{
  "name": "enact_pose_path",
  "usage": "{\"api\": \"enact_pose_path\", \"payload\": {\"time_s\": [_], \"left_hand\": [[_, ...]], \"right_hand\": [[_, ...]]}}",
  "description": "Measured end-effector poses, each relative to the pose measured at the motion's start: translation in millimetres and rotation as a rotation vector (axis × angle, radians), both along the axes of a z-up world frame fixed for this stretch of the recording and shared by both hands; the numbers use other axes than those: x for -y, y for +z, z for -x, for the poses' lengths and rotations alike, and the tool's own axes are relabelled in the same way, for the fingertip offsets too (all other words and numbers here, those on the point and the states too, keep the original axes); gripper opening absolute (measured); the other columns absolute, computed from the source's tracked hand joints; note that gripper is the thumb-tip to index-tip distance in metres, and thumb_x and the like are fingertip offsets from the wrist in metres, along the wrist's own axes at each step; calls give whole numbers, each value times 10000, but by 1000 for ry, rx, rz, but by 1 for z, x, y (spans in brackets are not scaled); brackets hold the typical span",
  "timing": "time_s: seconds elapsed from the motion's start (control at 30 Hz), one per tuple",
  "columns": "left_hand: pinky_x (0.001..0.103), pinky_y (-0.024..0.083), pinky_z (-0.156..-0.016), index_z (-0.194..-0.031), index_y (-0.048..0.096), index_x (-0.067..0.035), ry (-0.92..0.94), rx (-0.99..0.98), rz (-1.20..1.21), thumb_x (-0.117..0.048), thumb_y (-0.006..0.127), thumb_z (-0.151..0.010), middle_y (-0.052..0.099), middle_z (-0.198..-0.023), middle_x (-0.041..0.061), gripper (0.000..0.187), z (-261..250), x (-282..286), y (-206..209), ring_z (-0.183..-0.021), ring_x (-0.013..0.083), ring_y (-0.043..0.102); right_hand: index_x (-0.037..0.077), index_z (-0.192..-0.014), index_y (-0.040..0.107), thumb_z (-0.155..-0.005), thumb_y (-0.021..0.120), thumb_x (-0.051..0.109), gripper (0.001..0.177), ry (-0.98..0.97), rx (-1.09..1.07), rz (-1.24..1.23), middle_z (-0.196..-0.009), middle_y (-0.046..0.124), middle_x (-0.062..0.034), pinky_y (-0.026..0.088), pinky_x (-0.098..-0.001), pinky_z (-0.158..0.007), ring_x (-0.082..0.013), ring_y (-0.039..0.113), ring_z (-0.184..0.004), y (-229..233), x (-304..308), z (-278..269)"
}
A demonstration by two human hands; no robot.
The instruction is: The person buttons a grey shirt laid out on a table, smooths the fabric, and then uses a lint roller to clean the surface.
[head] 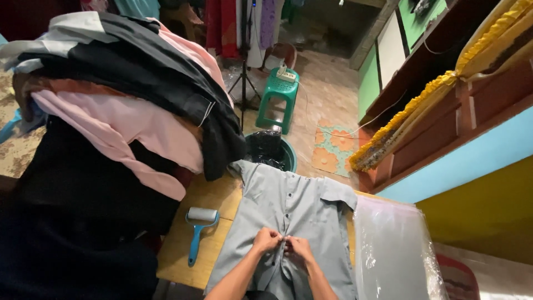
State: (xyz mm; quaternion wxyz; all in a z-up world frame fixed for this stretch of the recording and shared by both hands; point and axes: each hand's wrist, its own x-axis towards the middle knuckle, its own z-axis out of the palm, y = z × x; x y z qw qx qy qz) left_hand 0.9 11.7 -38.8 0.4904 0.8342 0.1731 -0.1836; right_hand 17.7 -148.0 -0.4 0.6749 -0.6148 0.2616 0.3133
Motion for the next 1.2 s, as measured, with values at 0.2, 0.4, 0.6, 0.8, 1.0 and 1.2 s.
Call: {"api": "enact_pose_path", "payload": {"time_s": [0.2,0.4,0.6,0.8,1.0,1.2], "left_hand": [[238,540,-553,-591,756,-165,118,-156,121,-282,617,-792,692,-535,5,271,2,1,50,-512,68,650],[396,495,-639,-465,563,-118,141,-51,-119,-410,744,-714,569,-481,54,424,-4,19,26,-590,233,681],[386,563,-961,-908,817,-165,273,-208,-125,-343,716,-844,774,-1031,137,214,-5,27,36,-1071,327,721],[354,534,-928,-902,819,-188,46,-192,-182,-436,706,-850,779,-1006,92,277,-17,14,2,-1080,258,722],[476,529,-790,-691,756,-124,111,-45,-184,-450,676,-837,742,-800,176,366,7,11,33,-924,393,716],[426,544,-985,-1177,738,-111,28,-374,-260,-453,625,-967,724,-1232,134,417,-11,21,53,-1205,343,670]], "right_hand": [[-73,-912,757,-890,738,25,102,7,69,92,-626,598,-142,375,-288,-420,-182,518,-508,-19,-3,5],[145,-858,883,-768,727,227,198,139,426,568,-749,819,61,500,-246,-661,-21,626,-707,-89,-3,11],[163,-939,893,-783,778,390,298,93,272,602,-848,860,-3,528,-246,-740,-31,706,-791,15,-27,34],[208,-962,897,-766,798,364,269,184,348,613,-879,863,42,544,-191,-819,-10,745,-849,-71,-2,15],[276,-881,889,-734,769,448,256,164,245,697,-836,846,74,529,-228,-793,-28,724,-815,-60,-9,14],[95,-923,876,-781,817,224,201,-27,394,470,-845,855,-15,563,-218,-789,-58,734,-786,-54,-12,25]]}}
